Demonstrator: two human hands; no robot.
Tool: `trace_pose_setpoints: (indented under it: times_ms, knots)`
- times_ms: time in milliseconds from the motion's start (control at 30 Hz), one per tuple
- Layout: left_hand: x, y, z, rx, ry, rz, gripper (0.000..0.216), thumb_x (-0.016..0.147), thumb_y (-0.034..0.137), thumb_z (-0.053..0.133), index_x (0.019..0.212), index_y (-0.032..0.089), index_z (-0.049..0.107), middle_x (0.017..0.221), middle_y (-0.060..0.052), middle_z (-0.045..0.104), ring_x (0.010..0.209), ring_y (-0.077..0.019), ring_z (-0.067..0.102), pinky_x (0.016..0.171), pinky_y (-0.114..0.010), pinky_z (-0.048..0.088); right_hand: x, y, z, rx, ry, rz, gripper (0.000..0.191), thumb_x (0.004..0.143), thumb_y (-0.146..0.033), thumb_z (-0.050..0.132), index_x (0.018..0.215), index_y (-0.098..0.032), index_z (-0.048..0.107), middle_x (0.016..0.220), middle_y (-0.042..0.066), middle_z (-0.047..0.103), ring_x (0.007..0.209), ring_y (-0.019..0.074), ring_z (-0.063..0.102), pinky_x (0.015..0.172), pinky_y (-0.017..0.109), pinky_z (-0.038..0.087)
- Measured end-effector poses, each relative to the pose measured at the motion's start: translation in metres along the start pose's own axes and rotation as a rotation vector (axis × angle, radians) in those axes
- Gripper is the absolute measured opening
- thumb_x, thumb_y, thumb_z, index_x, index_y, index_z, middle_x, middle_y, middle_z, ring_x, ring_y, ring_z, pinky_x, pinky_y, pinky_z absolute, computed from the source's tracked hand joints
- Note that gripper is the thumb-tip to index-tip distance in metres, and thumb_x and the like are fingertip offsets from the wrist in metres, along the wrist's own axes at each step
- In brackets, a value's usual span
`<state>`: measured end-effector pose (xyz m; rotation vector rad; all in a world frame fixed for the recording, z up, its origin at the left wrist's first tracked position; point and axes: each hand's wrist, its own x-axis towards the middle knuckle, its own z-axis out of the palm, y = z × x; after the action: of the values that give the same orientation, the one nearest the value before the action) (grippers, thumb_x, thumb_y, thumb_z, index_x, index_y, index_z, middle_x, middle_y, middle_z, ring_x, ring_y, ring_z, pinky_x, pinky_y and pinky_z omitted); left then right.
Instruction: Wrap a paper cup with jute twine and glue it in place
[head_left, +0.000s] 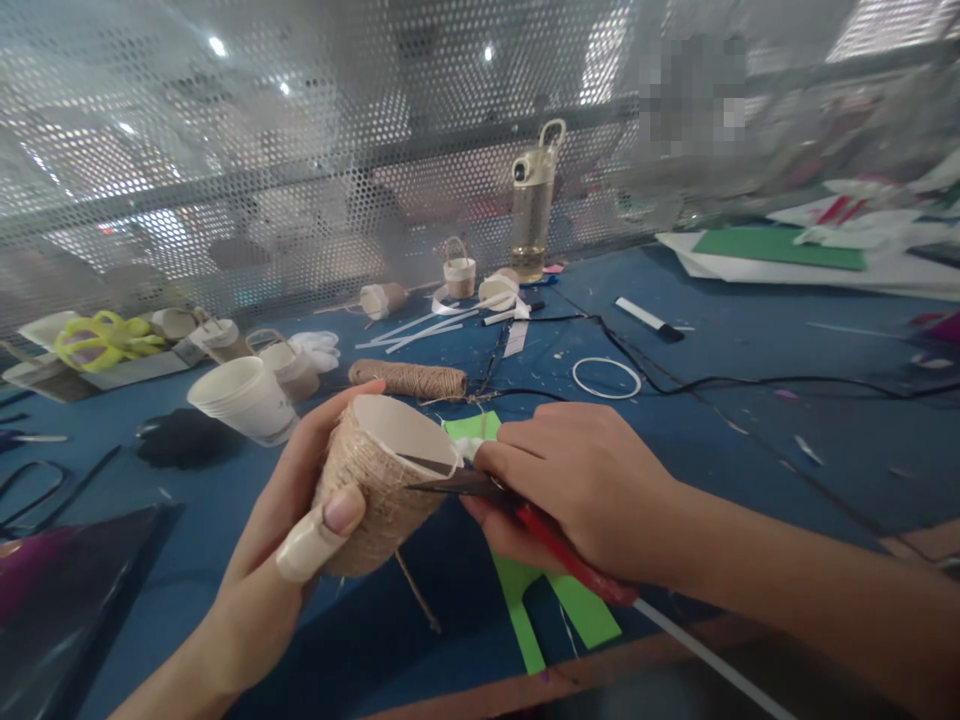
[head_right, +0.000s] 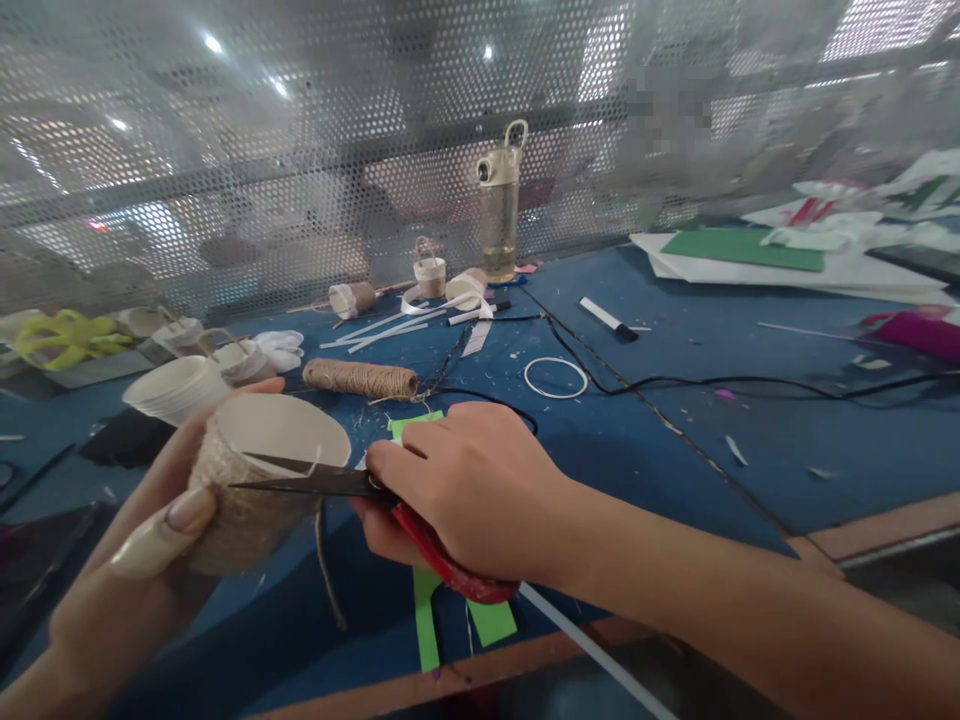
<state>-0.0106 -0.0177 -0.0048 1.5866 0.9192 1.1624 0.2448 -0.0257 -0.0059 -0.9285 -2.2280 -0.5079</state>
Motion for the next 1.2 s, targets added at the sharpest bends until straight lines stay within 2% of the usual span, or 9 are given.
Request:
trace_pose_setpoints:
  times_ms: [133,267,500,633,767,867,1000,1200]
  knots:
    - [0.000,-0.002,-0.001,-0.002,-0.010,-0.007,0.055,0.096,0.056,0.072,0.149,0.042,0.064,0.152,0.003,0.065,0.143,-0.0316,0.056,0.109,-0.030,0.048,0.000,0.001,-0.002,-0.020,0.008,-0.011,0.027,0.095,-0.028,0.055,0.071,-0.022,0.066,0.060,-0.003,0.060,0.051,0.0163,0.047,0.055,0.034,0.032]
    - [0.001,-0.001,0.000,-0.011,-0.011,-0.018,0.055,0.097,0.055,0.072,0.149,0.041,0.063,0.156,0.003,0.063,0.147,-0.0331,0.053,0.109,-0.032,0.047,0.001,0.002,-0.002,-0.034,0.002,-0.013,0.027,0.096,-0.028,0.055,0.072,-0.022,0.066,0.061,-0.003,0.062,0.051,0.0168,0.047,0.056,0.034,0.032]
    - [-0.001,0.002,0.006,0.027,0.070,0.005,0.056,0.093,0.059,0.075,0.145,0.041,0.066,0.150,0.003,0.066,0.138,-0.0334,0.057,0.110,-0.034,0.047,-0.001,0.002,-0.003,-0.055,-0.027,-0.006,0.027,0.097,-0.029,0.055,0.073,-0.022,0.064,0.062,-0.001,0.062,0.052,0.0167,0.045,0.057,0.034,0.030]
    - [-0.003,0.002,0.007,0.041,0.058,0.046,0.056,0.094,0.059,0.073,0.145,0.039,0.067,0.147,0.001,0.068,0.133,-0.0326,0.061,0.106,-0.033,0.050,0.000,0.003,-0.006,-0.026,-0.006,-0.033,0.027,0.097,-0.025,0.053,0.072,-0.022,0.062,0.059,-0.002,0.057,0.051,0.0155,0.040,0.056,0.032,0.027]
    - [-0.004,0.003,0.005,0.058,0.042,0.046,0.057,0.092,0.063,0.074,0.145,0.045,0.066,0.148,0.005,0.067,0.137,-0.0323,0.059,0.108,-0.033,0.051,0.003,0.005,-0.013,0.053,-0.032,-0.063,0.032,0.100,-0.020,0.046,0.071,-0.022,0.060,0.055,-0.003,0.055,0.049,0.0144,0.035,0.054,0.030,0.028]
    - [-0.004,0.002,0.004,0.061,0.020,0.057,0.054,0.092,0.065,0.072,0.143,0.046,0.067,0.151,0.007,0.065,0.139,-0.0311,0.058,0.111,-0.031,0.049,0.003,0.004,-0.014,0.051,-0.036,-0.060,0.036,0.101,-0.021,0.045,0.068,-0.022,0.058,0.055,-0.003,0.055,0.049,0.0144,0.035,0.053,0.030,0.028]
    - [-0.003,-0.001,0.005,0.063,0.023,0.074,0.053,0.096,0.059,0.070,0.147,0.045,0.064,0.150,0.006,0.065,0.135,-0.0279,0.059,0.106,-0.027,0.051,0.001,0.001,-0.006,-0.041,-0.008,-0.023,0.035,0.101,-0.029,0.052,0.067,-0.022,0.060,0.058,-0.003,0.057,0.050,0.0153,0.040,0.055,0.033,0.029]
    - [-0.005,0.003,0.011,0.037,0.068,0.002,0.057,0.089,0.062,0.078,0.143,0.045,0.067,0.145,0.005,0.069,0.133,-0.0313,0.062,0.108,-0.034,0.053,0.001,-0.002,-0.004,-0.019,-0.038,-0.002,0.026,0.095,-0.029,0.055,0.070,-0.023,0.061,0.061,-0.002,0.059,0.053,0.0168,0.044,0.057,0.033,0.030]
